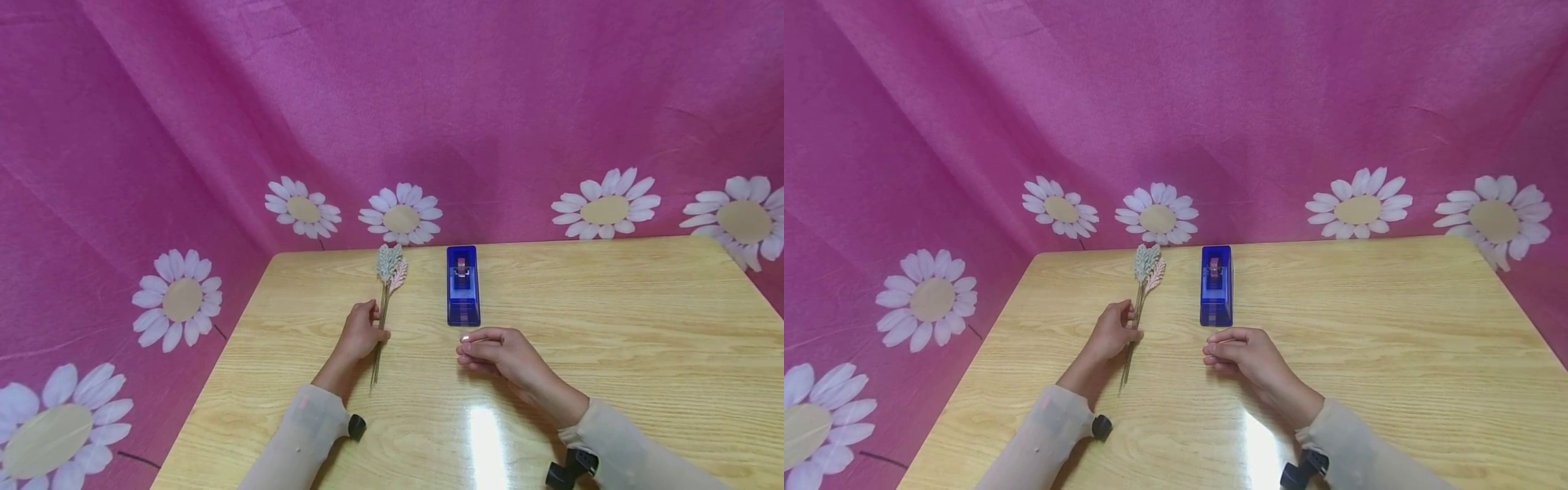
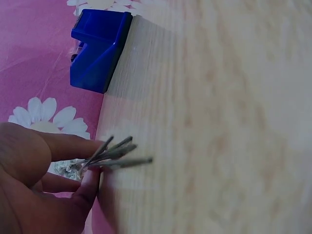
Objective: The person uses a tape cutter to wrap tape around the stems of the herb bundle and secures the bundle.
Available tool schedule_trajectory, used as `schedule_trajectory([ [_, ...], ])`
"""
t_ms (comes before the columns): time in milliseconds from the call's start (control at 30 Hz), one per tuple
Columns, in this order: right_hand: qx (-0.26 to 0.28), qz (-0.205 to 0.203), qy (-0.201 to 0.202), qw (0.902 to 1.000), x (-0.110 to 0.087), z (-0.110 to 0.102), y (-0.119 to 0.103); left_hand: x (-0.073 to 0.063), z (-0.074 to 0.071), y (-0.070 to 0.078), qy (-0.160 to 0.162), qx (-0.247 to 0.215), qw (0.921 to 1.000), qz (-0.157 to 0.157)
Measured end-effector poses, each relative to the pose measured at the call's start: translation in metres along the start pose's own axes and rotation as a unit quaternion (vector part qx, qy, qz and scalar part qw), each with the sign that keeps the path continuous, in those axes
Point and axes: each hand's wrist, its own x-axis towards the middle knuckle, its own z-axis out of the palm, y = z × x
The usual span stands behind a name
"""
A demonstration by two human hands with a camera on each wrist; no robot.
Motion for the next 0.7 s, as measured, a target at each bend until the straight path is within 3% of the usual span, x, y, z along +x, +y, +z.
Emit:
schedule_trajectory([
  [167, 0.000, 0.001, 0.000, 1.0000, -0.0004, -0.0005, -0.0005, 0.0012, 0.0000, -0.0015, 0.006, -0.003, 1.0000, 0.006],
  [467, 0.002, -0.001, 0.002, 1.0000, -0.0007, -0.0001, -0.0006, 0.0043, -0.0014, -0.0050, 0.032, -0.051, 0.9981, -0.012],
  [700, -0.002, 0.001, 0.004, 1.0000, -0.0013, 0.0008, -0.0028, 0.0049, -0.0063, -0.0050, 0.033, -0.065, 0.9972, -0.020],
])
